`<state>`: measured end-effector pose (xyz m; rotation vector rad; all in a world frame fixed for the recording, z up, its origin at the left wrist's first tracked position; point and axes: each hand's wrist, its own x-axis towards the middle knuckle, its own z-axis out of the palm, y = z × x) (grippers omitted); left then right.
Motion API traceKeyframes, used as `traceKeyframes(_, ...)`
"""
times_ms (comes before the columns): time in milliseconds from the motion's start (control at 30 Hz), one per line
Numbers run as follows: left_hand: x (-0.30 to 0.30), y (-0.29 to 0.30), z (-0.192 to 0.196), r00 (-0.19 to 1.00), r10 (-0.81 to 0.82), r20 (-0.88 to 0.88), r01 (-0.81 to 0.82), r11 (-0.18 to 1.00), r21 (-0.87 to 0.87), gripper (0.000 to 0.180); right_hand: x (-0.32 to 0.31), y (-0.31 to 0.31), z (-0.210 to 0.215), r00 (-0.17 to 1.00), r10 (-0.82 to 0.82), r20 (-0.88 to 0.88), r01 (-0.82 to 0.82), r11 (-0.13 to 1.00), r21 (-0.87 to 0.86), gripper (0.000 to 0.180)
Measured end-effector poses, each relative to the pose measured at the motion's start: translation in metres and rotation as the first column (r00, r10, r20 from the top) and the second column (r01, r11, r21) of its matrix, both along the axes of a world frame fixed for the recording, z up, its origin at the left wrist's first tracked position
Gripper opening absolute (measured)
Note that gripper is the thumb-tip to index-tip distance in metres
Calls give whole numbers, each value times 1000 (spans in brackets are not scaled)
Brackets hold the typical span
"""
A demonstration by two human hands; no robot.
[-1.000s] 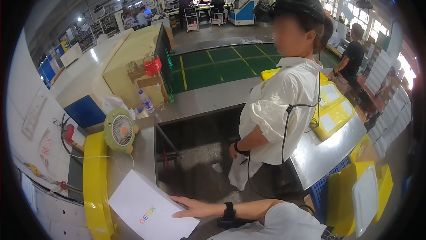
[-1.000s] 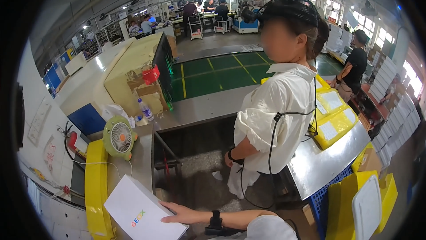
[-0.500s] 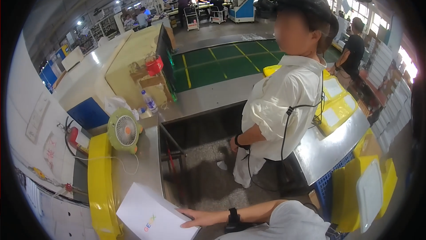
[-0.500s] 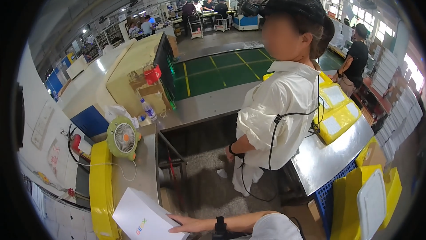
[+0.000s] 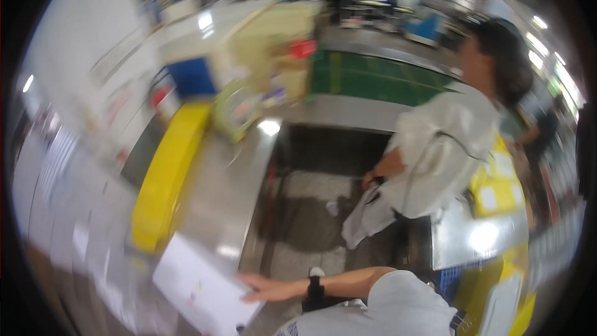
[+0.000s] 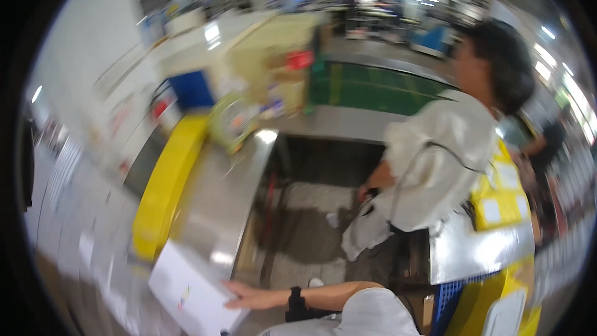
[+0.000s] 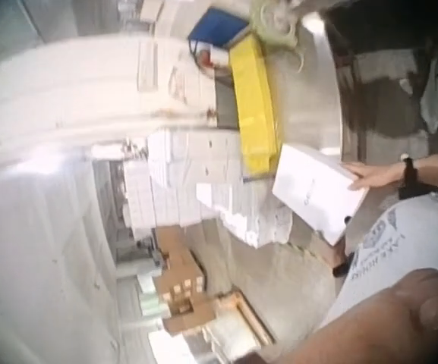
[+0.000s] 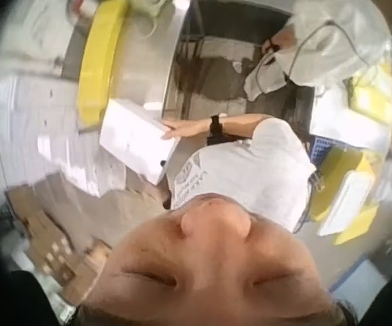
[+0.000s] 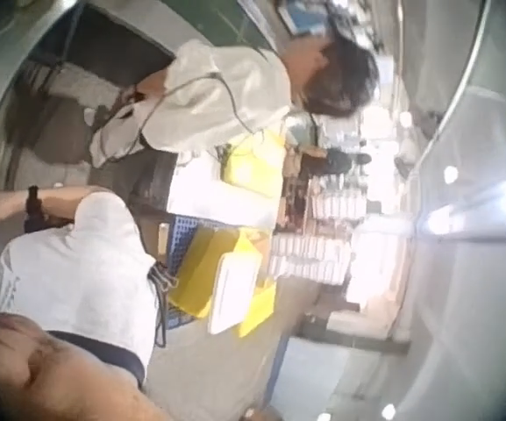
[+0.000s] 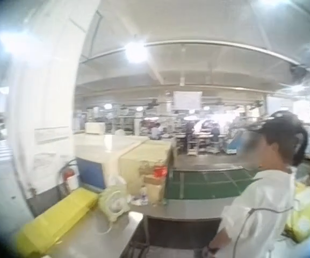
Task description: Carry shoe boxes from one area to another and place them on a table in a manufacturing facility.
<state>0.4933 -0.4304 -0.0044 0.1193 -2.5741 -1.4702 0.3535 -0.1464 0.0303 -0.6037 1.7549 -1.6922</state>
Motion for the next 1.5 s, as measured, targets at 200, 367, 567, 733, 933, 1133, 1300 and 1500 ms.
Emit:
traceKeyframes(200,116,-70,-6,930,331,158,-275,344,897,67,88,-122,4,983,128,132,-93,966,-242,97)
traceKeyframes(367,292,-116,13,803,578,147,-364,278,889,81,185,-257,2,838,492,234,-437,864,-250,93)
traceKeyframes(567,401,-179,-10,637,760,127,-365,153,918,85,253,-401,-14,594,803,51,-797,596,-104,90)
traceKeyframes(733,424,-243,-53,504,860,83,-344,111,933,85,277,-523,-36,527,847,67,-828,530,-184,93)
traceKeyframes(933,436,-397,-97,373,900,224,-404,-60,913,82,288,-690,-61,457,883,106,-884,464,-59,93)
traceKeyframes(1133,449,-597,-72,439,876,199,-401,-7,916,90,308,-900,-73,466,866,183,-838,498,-222,92)
traceKeyframes(1300,434,-752,-29,211,971,110,-497,10,868,80,297,-1068,-18,406,913,32,-878,400,-262,89)
traceKeyframes(1500,401,-951,-42,267,962,60,-400,54,915,90,272,-1267,-38,356,909,-219,-926,374,48,92)
